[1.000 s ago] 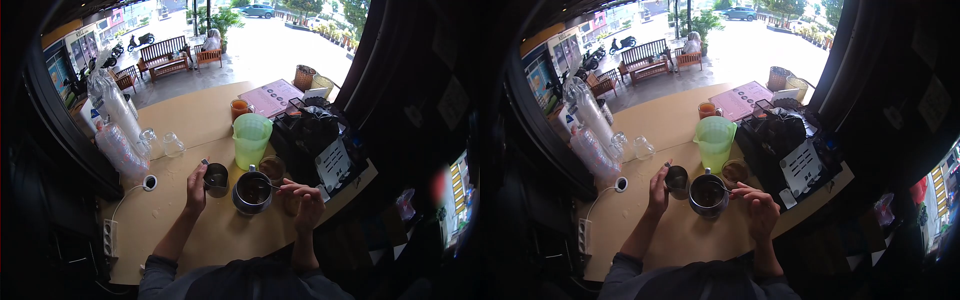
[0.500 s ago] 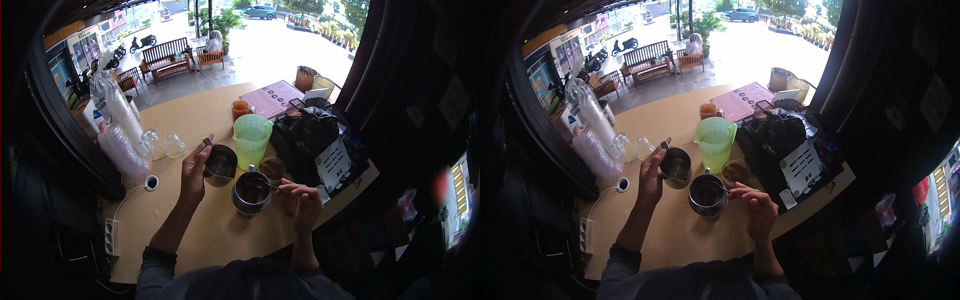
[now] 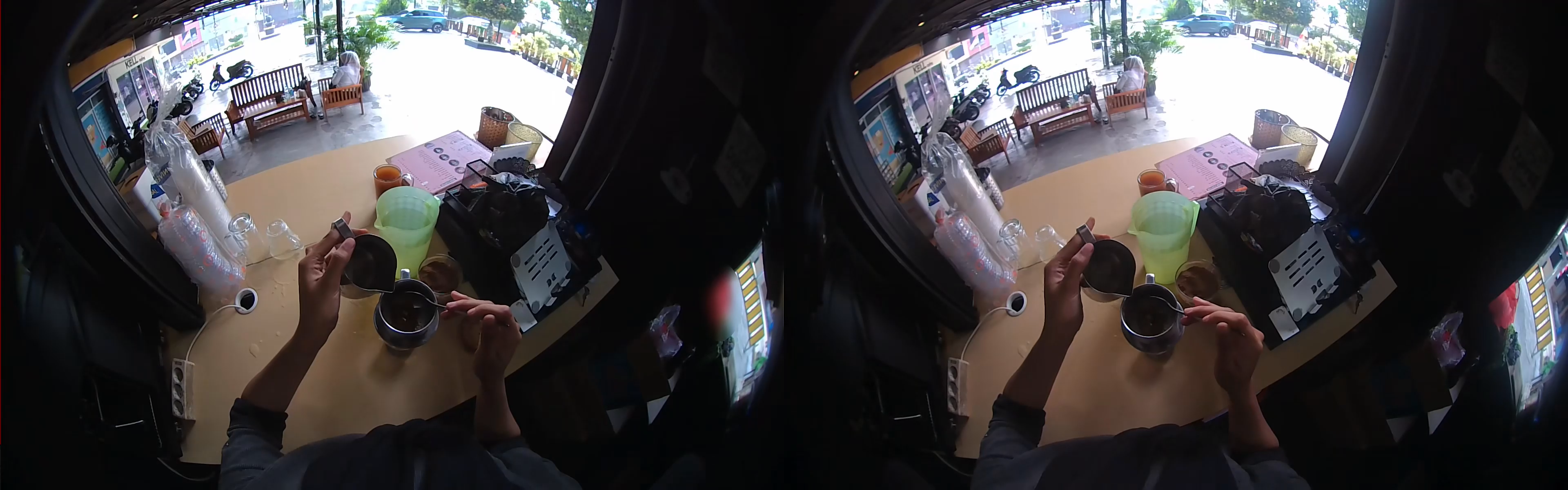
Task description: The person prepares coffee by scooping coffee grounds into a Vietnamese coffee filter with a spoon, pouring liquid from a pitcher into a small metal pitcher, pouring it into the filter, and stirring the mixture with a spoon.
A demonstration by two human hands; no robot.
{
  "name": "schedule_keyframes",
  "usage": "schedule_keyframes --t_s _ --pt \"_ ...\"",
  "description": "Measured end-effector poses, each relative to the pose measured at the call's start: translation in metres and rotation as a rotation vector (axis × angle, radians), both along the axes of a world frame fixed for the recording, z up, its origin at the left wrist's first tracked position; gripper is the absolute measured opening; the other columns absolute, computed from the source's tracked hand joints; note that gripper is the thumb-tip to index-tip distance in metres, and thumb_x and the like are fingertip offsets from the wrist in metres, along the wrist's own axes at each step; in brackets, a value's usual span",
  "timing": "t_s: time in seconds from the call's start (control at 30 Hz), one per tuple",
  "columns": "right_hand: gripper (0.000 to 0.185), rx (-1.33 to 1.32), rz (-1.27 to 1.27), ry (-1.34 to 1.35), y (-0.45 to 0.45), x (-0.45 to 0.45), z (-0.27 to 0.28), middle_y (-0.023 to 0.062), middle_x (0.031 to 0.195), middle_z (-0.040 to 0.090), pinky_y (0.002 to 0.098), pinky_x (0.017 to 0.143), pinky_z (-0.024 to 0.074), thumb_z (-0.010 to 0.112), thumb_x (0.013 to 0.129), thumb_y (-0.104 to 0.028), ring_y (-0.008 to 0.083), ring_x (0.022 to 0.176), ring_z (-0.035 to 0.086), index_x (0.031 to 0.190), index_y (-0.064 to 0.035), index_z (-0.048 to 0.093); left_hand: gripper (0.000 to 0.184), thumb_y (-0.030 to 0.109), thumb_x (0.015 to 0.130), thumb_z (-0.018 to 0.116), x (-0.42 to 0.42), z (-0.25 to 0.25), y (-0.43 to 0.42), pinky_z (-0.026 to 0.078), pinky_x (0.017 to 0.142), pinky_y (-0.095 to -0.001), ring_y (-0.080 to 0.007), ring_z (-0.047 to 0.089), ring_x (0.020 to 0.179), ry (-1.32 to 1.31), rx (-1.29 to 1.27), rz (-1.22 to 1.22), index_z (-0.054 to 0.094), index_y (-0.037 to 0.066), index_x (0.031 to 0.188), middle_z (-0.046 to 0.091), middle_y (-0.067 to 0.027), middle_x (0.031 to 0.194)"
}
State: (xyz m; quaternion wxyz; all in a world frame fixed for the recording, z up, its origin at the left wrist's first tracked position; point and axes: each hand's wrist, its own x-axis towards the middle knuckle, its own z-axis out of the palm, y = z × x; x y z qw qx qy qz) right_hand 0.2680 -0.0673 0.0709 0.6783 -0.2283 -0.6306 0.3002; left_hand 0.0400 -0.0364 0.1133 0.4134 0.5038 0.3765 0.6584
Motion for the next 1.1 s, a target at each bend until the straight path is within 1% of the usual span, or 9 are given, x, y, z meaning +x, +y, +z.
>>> schedule_keyframes --t_s 0.1,0.2,0.33,0.4,0.7,0.83,0.93,1.0,1.1 --pt "0.031 0.008 0.049 0.050 0.000 0.000 -0.001 0.0241 0.092 0.068 0.0525 0.098 0.0464 0.045 0.102 -0.024 0.0291 0.086 0.070 0.096 0.0036 0.057 0.044 0.022 0.096 0.054 0.001 0.000 -0.001 0.052 0.088 -0.0288 -0.0133 0.064 0.096 0.070 0.017 0.066 0.052 -0.003 0.132 0.064 -0.0104 0.115" --pt "0.031 0.011 0.047 0.047 0.000 0.001 -0.002 0.0240 0.092 0.069 0.0520 0.098 0.0463 0.045 0.102 -0.024 0.0290 0.086 0.070 0.096 0.0037 0.057 0.044 0.021 0.096 0.055 -0.001 -0.004 0.000 0.050 0.092 -0.0303 -0.0144 0.063 0.099 0.258 0.052 0.164 0.052 -0.002 0.133 0.063 -0.0113 0.117" --pt "0.036 0.010 0.002 -0.003 -0.001 0.001 0.000 0.0246 0.091 0.068 0.0543 0.095 0.0485 0.044 0.102 -0.033 0.0295 0.080 0.070 0.095 0.0009 0.053 0.044 0.021 0.096 0.055 0.005 -0.001 -0.002 0.046 0.095 -0.0294 -0.0110 0.059 0.100 0.261 0.083 0.174 0.052 -0.002 0.134 0.063 -0.0101 0.117" --pt "0.036 0.011 0.000 0.006 -0.001 0.001 -0.001 0.0248 0.091 0.068 0.0549 0.095 0.0484 0.045 0.101 -0.033 0.0297 0.080 0.070 0.095 0.0008 0.053 0.037 0.018 0.094 0.058 0.010 0.005 -0.005 0.032 0.100 -0.0297 -0.0147 0.043 0.104 0.207 0.058 0.199 0.060 -0.002 0.125 0.069 -0.0069 0.111" --pt "0.033 0.033 -0.004 0.011 -0.002 -0.002 0.002 0.0251 0.090 0.067 0.0545 0.094 0.0496 0.047 0.101 -0.032 0.0316 0.080 0.070 0.095 0.0004 0.053 0.027 0.017 0.093 0.058 0.012 0.000 0.004 0.032 0.100 -0.0299 -0.0183 0.043 0.117 0.193 0.063 0.200 0.067 -0.001 0.111 0.062 -0.0156 0.126" --pt "0.032 0.025 -0.003 0.027 -0.003 -0.003 0.002 0.0253 0.090 0.067 0.0542 0.092 0.0507 0.047 0.101 -0.031 0.0321 0.080 0.070 0.095 0.0001 0.052 0.026 0.018 0.093 0.059 0.009 0.002 0.005 0.033 0.100 -0.0293 -0.0181 0.043 0.114 0.232 0.065 0.191 0.068 -0.001 0.109 0.061 -0.0163 0.127" --pt "0.033 0.000 0.009 0.084 -0.003 -0.002 0.002 0.0254 0.089 0.067 0.0539 0.090 0.0518 0.047 0.101 -0.032 0.0322 0.078 0.070 0.095 0.0002 0.051 0.027 0.018 0.093 0.059 0.008 0.000 0.004 0.033 0.100 -0.0294 -0.0180 0.043 0.110 0.200 0.054 0.200 0.068 -0.001 0.110 0.061 -0.0159 0.127" --pt "0.033 -0.029 0.023 0.129 -0.001 -0.001 0.002 0.0253 0.089 0.066 0.0534 0.088 0.0525 0.048 0.101 -0.032 0.0327 0.077 0.069 0.095 0.0006 0.050 0.044 0.018 0.096 0.056 0.004 0.000 0.003 0.036 0.099 -0.0290 -0.0101 0.045 0.104 0.316 0.076 0.237 0.051 -0.002 0.135 0.066 -0.0073 0.110" --pt "0.033 -0.041 0.034 0.126 -0.001 -0.001 0.010 0.0251 0.086 0.066 0.0526 0.087 0.0528 0.048 0.101 -0.031 0.0335 0.078 0.069 0.094 0.0010 0.049 0.044 0.018 0.095 0.056 0.001 -0.005 0.005 0.036 0.100 -0.0296 -0.0110 0.049 0.106 0.300 0.090 0.244 0.051 -0.001 0.135 0.065 -0.0091 0.111"
